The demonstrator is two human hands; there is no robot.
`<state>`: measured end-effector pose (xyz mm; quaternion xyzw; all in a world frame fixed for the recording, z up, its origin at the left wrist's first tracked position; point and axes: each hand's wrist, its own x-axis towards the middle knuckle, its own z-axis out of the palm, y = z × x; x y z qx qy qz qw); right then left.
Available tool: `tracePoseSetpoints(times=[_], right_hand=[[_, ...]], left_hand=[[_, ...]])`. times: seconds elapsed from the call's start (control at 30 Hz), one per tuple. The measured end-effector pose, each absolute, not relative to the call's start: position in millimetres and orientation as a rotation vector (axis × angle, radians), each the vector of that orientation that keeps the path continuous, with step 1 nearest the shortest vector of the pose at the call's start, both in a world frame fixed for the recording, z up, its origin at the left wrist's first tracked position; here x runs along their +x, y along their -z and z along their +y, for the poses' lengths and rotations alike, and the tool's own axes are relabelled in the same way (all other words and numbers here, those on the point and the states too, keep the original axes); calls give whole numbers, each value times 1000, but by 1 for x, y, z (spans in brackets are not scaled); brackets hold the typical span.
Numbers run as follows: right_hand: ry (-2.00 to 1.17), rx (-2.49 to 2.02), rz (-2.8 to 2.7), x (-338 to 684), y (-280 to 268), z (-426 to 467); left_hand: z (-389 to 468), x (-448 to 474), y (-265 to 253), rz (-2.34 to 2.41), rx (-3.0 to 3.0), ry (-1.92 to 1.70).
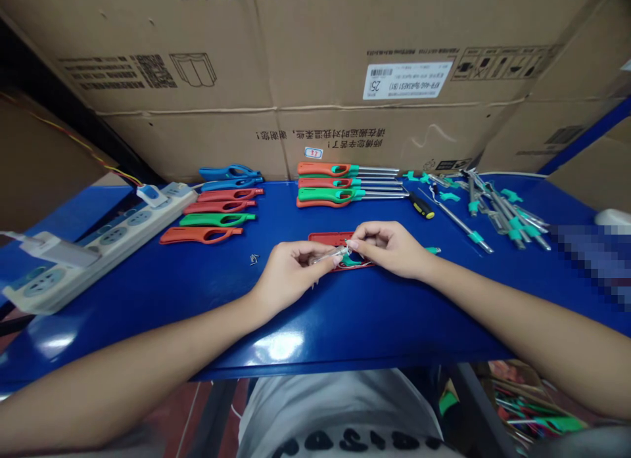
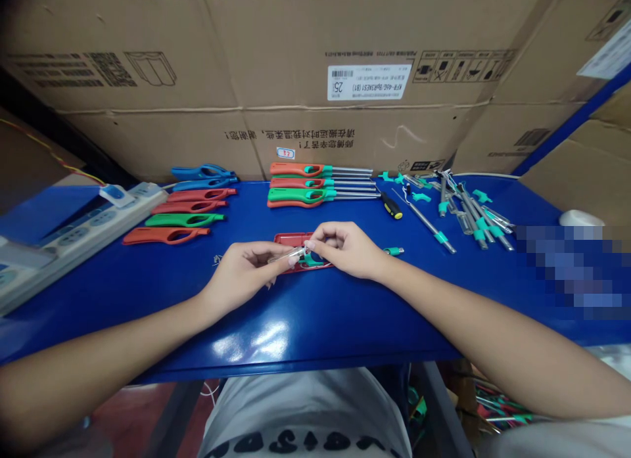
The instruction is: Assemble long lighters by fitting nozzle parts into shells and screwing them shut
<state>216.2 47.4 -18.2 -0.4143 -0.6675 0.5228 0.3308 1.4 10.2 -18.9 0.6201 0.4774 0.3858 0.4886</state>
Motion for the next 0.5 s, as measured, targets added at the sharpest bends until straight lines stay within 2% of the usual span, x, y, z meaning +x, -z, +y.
tracePoseSetpoints(times=[0.5], right_hand=[[-1362,-1072,-1734,216,19,47]], left_hand=[[11,0,18,1162,1486,-922]])
